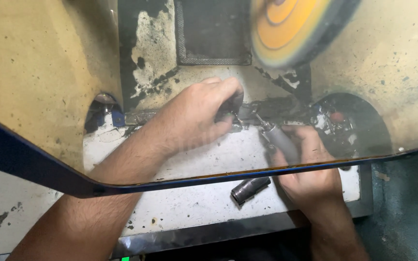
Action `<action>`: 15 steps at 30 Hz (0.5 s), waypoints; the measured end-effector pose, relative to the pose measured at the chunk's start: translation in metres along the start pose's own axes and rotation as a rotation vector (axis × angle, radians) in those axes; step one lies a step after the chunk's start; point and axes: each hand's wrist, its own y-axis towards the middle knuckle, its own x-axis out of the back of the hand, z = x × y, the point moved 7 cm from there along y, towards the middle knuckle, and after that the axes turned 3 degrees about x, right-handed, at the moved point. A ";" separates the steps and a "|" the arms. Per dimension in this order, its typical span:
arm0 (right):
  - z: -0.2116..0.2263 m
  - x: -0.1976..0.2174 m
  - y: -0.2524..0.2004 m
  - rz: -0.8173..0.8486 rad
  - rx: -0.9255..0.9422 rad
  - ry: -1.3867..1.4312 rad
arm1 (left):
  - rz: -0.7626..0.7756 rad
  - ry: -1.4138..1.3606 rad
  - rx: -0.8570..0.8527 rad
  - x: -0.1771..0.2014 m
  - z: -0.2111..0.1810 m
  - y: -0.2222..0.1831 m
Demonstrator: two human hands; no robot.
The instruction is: Polishing a small jewelry component using a handheld rotary tool and a stationary polishing wheel
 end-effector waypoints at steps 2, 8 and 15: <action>-0.001 0.000 -0.001 -0.012 0.010 -0.011 | 0.012 0.001 -0.019 -0.001 -0.001 0.001; 0.005 0.015 -0.005 -0.078 0.054 -0.015 | -0.005 0.077 -0.146 -0.006 -0.004 -0.001; -0.036 0.036 -0.037 -0.136 -0.196 -0.214 | 0.018 0.185 -0.144 -0.011 -0.008 -0.003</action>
